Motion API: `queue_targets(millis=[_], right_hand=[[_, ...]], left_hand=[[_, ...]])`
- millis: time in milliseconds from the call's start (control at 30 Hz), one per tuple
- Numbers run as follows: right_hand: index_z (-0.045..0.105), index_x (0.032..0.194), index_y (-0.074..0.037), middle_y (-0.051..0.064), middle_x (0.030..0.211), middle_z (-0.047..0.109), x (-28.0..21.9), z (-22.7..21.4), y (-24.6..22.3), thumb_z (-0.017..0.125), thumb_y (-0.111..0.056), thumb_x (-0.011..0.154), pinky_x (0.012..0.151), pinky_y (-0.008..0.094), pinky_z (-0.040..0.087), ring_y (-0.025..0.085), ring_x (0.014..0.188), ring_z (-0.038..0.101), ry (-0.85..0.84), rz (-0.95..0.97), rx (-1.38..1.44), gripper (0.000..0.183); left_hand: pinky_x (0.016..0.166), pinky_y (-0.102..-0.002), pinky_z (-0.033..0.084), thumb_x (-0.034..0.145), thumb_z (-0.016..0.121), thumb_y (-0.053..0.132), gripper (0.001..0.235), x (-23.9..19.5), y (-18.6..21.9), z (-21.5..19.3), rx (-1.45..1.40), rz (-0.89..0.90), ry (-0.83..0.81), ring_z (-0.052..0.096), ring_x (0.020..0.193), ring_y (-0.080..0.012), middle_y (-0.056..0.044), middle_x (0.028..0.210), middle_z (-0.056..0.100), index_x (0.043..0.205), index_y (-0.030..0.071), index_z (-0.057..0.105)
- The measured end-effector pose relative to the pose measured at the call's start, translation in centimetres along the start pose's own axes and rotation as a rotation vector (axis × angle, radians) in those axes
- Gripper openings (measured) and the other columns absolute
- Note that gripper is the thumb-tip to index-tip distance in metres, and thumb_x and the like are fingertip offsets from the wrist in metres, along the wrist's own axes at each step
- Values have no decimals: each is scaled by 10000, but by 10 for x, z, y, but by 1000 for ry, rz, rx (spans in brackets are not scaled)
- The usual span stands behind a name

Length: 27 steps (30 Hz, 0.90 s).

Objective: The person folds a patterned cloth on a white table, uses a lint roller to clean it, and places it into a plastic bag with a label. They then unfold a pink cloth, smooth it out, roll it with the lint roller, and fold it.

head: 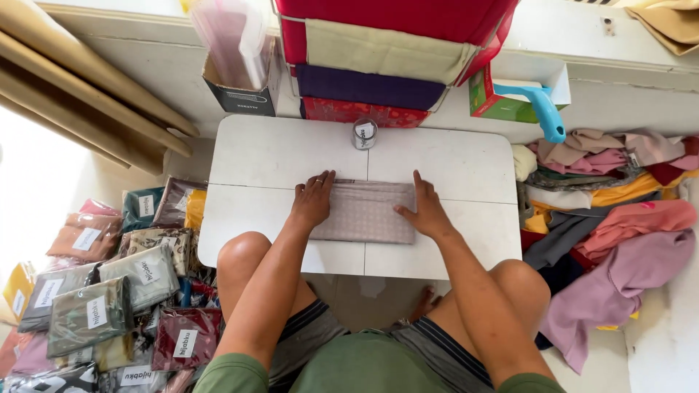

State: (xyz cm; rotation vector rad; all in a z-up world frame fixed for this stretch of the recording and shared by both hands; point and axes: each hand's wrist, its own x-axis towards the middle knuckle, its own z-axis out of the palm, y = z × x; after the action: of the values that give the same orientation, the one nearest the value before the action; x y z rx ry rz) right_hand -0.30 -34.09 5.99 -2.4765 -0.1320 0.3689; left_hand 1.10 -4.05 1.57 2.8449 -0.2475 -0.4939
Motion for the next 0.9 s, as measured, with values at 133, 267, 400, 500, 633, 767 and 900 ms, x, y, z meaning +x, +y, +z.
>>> queue_targets(millis=[133,267,400,500,633,767,900], right_hand=[[183,1649,-69,293,1467,470,29,15,29,710,-336,950,1146,543,433,440,1365,512,-41,98,94,916],[513,1417,-98,150,1109,707,47,33,85,844,-246,823,800,404,607,285,971,715,-138,212,314,696],[781,1006,-90,121,854,723,31,5,67,880,-178,755,559,325,573,209,644,664,-267,152,328,283],[750,1053,-49,155,898,701,15,-26,46,799,-106,800,604,373,541,251,706,651,-235,45,262,265],[747,1035,-96,91,793,681,-11,-60,2,777,-35,807,569,305,476,180,648,579,21,-63,323,238],[672,984,-107,48,1048,672,-34,-70,-21,717,126,792,829,380,560,274,937,675,278,-334,30,304],[655,978,-107,90,1109,673,-31,-35,18,635,130,802,891,471,570,375,1072,658,-31,-229,-229,296]], left_hand=[[1067,-511,396,903,581,26,748,3,-1,-5,0,0,16,485,1362,-288,-116,1479,529,1603,162,357],[1039,-522,342,793,713,146,536,8,-9,5,58,25,13,573,1203,-250,-42,1232,666,1315,244,637],[1089,-551,363,743,796,186,359,10,-15,2,-20,84,-46,630,1178,-249,-45,1174,716,1094,240,740],[1013,-579,506,840,755,142,318,-13,-6,-52,-355,51,-123,666,1190,-421,-176,1234,722,1149,166,688],[944,-545,531,810,762,7,424,-45,20,-99,-404,143,109,698,1095,-442,-193,1150,732,1184,142,616],[859,-376,495,759,783,16,287,-45,18,-79,-96,440,612,642,915,-237,-17,917,628,959,169,645],[887,-444,550,847,741,81,278,-33,3,-7,103,329,81,666,1074,-300,-84,1119,690,1098,171,663]])
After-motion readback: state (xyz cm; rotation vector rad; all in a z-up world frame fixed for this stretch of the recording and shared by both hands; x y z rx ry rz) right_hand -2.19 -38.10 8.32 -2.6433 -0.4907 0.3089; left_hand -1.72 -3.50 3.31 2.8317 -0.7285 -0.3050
